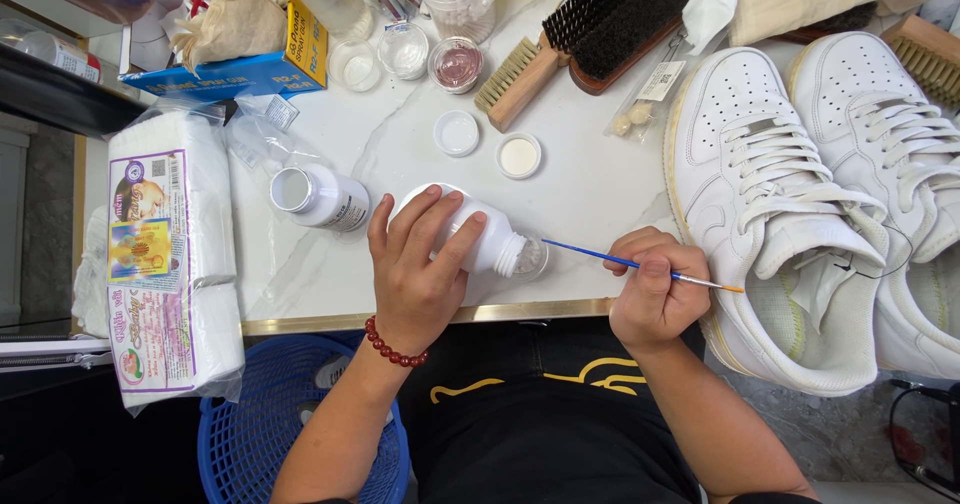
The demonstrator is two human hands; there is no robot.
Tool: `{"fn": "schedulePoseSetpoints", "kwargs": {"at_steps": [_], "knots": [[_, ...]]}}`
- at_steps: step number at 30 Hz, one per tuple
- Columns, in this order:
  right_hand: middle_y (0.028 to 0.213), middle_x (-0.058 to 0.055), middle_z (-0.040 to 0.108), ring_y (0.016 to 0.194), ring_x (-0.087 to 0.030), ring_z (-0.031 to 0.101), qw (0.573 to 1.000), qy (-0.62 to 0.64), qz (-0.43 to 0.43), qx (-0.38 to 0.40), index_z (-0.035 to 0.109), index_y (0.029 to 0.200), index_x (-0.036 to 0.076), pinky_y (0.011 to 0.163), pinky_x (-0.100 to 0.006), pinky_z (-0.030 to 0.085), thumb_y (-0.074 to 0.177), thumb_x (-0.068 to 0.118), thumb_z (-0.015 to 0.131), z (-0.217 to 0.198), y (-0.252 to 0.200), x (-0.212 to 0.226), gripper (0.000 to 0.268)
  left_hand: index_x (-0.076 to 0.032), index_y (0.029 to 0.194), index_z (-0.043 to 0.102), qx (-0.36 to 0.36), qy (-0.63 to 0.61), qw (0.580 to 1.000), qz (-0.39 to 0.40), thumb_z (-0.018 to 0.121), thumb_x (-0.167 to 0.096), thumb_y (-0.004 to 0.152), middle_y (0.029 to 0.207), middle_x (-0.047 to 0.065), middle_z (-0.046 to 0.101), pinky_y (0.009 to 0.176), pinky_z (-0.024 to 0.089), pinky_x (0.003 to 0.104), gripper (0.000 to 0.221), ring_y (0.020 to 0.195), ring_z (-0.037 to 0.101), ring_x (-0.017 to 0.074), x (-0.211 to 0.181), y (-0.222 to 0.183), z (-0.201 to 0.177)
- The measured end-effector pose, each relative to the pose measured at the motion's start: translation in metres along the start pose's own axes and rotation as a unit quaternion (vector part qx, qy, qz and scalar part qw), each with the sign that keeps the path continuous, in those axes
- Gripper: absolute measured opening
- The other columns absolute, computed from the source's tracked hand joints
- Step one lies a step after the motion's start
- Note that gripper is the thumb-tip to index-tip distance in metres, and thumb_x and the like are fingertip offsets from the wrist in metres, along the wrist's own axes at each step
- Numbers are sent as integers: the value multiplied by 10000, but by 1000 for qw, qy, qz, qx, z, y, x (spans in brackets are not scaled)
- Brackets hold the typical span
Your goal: Preparing and mixing white paint or shoe polish in a small plastic container using a brush.
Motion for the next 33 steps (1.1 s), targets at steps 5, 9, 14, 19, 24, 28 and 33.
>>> {"fn": "schedulePoseSetpoints", "kwargs": {"at_steps": [5, 9, 14, 19, 24, 28, 33], "knots": [[750, -168, 579, 581, -195, 554, 1000, -1, -1, 1, 437, 1000, 3, 549, -296, 476, 1151, 249, 482, 0, 1, 1, 292, -208, 1252, 679, -2, 10, 1000, 1, 799, 19, 791, 1332, 24, 631, 1227, 308, 522, 528, 1336, 545, 236, 3, -4, 4], [751, -167, 581, 582, -194, 553, 1000, -1, 1, 5, 436, 1001, 4, 556, -298, 477, 1157, 250, 478, 0, 0, 1, 294, -207, 1252, 679, -1, 10, 1000, -4, 803, 10, 799, 1328, 26, 633, 1230, 304, 525, 518, 1336, 545, 238, 4, -5, 6], [747, -165, 576, 579, -193, 550, 1000, 2, 2, 3, 438, 1000, 3, 552, -297, 474, 1153, 255, 481, 0, 1, 1, 298, -204, 1254, 681, 3, 10, 1000, -6, 806, 19, 782, 1329, 28, 631, 1228, 303, 526, 536, 1334, 545, 240, 4, -5, 5], [746, -163, 574, 576, -192, 549, 1000, 3, 1, 2, 439, 999, 3, 550, -298, 474, 1153, 257, 480, 0, 1, 1, 300, -205, 1252, 678, 3, 8, 1000, -13, 818, 15, 772, 1332, 26, 625, 1226, 303, 530, 546, 1332, 545, 240, 4, -4, 3], [745, -164, 573, 574, -191, 546, 1000, 4, 1, 4, 433, 999, 2, 547, -300, 475, 1153, 254, 478, 1, 1, 1, 298, -192, 1237, 678, 8, -8, 999, -30, 797, 54, 703, 1328, 28, 627, 1217, 313, 538, 600, 1332, 551, 251, 3, -3, 1], [748, -166, 571, 576, -193, 546, 1000, 7, 1, 2, 430, 1001, 2, 546, -301, 475, 1153, 253, 479, 1, 0, 1, 298, -168, 1239, 678, 19, -25, 998, -47, 789, 51, 651, 1312, 41, 629, 1198, 319, 545, 637, 1322, 555, 262, 4, 0, 0], [751, -168, 574, 580, -195, 551, 1000, 6, 2, 0, 431, 1002, 3, 546, -303, 479, 1153, 255, 479, 1, 1, 1, 298, -164, 1245, 676, 16, -31, 998, -52, 810, 41, 649, 1312, 41, 629, 1198, 324, 541, 644, 1325, 555, 262, 5, -1, 0]]}}
Point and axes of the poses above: each hand's wrist, its own y-axis towards the middle knuckle, its own z-axis out of the palm, x = y × z, the point moved 3 cm from there along y, towards the middle knuckle
